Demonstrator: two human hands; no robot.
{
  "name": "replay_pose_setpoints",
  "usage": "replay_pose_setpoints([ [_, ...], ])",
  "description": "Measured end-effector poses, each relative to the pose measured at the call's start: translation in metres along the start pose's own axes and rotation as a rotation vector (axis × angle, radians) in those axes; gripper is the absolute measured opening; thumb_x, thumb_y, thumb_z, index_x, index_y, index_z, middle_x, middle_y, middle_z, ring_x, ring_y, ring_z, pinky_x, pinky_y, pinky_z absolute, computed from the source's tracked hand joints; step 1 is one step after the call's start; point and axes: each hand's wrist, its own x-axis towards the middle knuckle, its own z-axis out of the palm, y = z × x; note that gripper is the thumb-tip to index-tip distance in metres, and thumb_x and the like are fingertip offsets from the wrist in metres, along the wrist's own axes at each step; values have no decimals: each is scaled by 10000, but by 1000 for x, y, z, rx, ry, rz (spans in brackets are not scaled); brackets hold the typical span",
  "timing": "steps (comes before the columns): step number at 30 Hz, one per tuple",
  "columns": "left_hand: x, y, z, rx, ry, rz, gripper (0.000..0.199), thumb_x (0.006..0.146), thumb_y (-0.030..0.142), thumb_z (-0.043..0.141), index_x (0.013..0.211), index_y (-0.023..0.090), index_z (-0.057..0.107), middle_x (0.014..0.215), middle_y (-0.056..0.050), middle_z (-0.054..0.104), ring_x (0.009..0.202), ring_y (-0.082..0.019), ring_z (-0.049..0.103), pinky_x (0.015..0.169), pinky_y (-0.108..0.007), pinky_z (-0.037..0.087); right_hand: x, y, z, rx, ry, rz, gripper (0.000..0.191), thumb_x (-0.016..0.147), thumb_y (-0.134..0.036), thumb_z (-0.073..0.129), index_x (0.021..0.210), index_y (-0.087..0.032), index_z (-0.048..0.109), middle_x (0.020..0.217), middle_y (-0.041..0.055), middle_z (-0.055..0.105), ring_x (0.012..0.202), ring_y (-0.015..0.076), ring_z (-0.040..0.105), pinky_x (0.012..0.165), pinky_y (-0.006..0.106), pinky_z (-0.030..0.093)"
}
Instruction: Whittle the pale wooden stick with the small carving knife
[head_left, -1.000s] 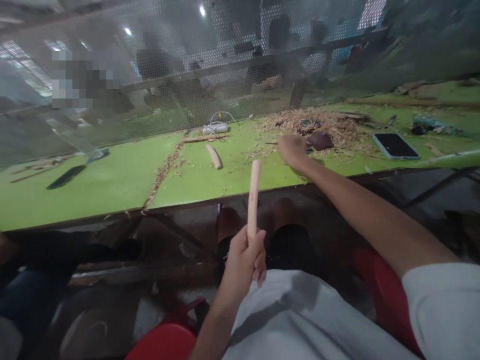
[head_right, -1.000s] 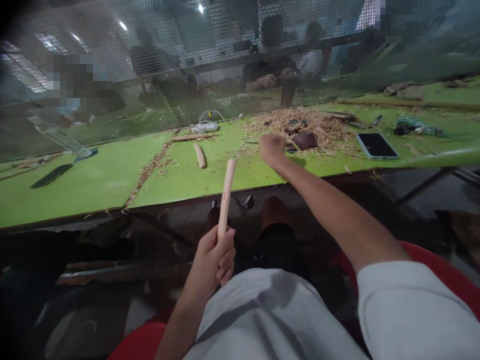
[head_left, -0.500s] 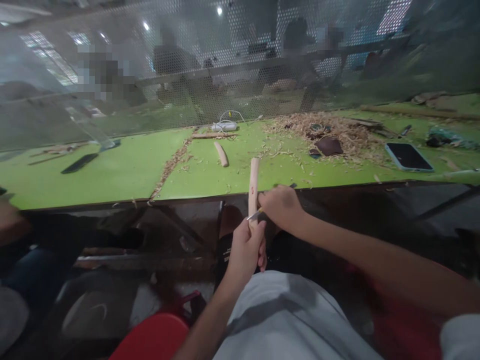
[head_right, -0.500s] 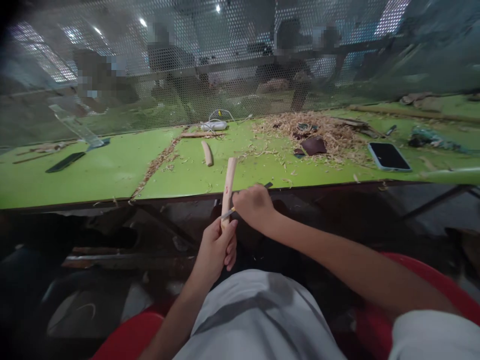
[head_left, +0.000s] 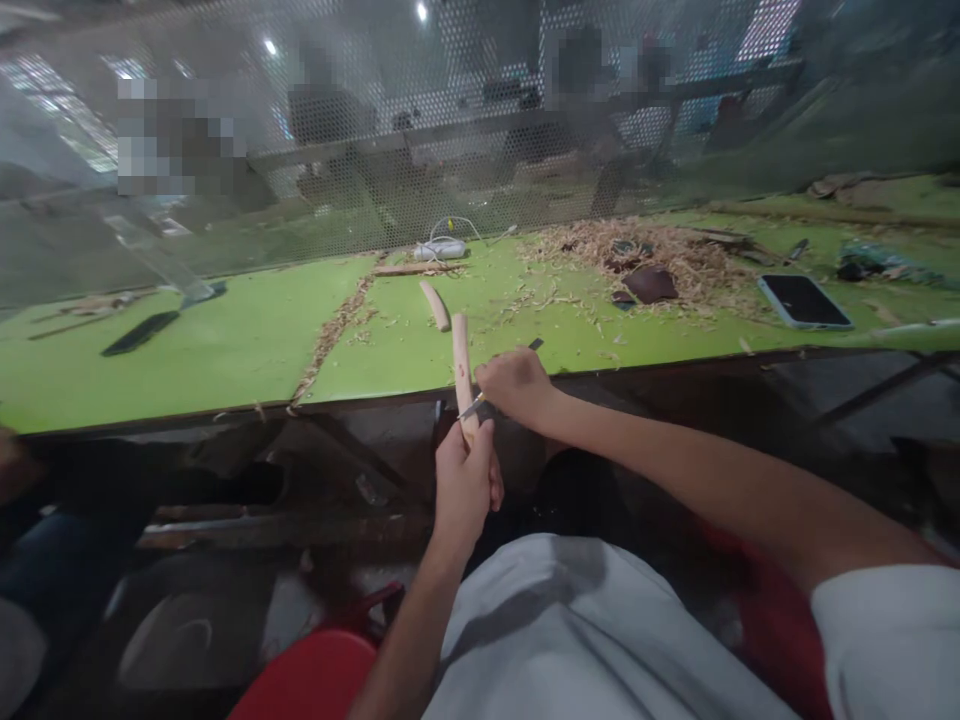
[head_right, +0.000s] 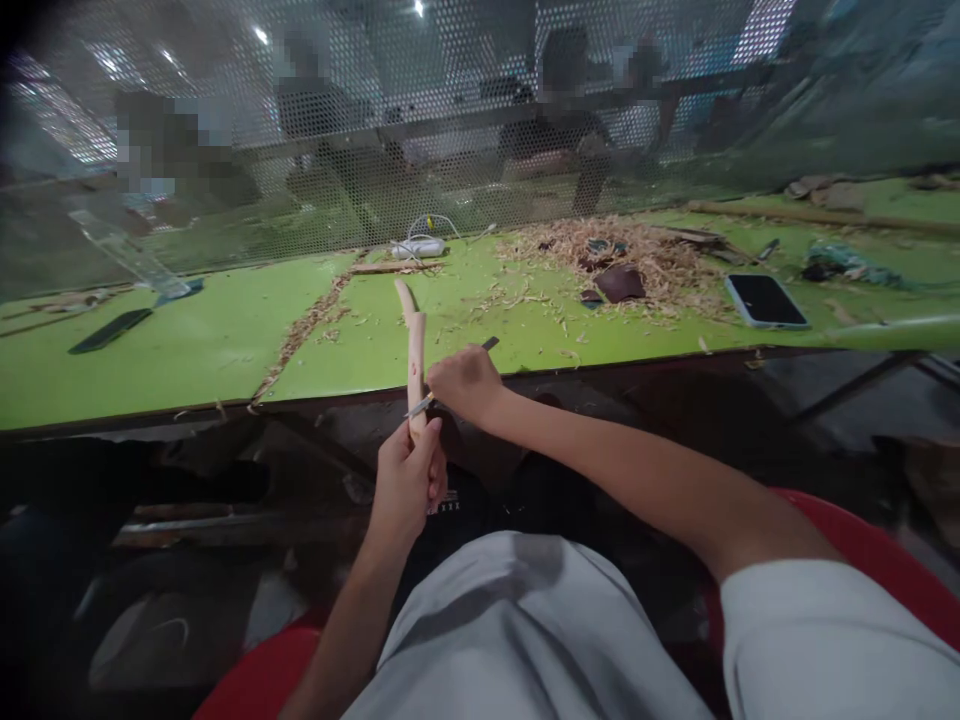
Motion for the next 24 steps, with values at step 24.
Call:
replay_pose_setpoints([
  [24, -19, -1, 24, -69, -163, -94, 398, 865, 526, 691, 824, 232, 426, 420, 140, 396, 249, -62, 314, 236, -156, 282, -59, 9, -22, 30, -203, 164, 314, 944, -133, 473, 975, -193, 779, 866, 123, 768, 823, 259, 723, 649, 304, 454],
])
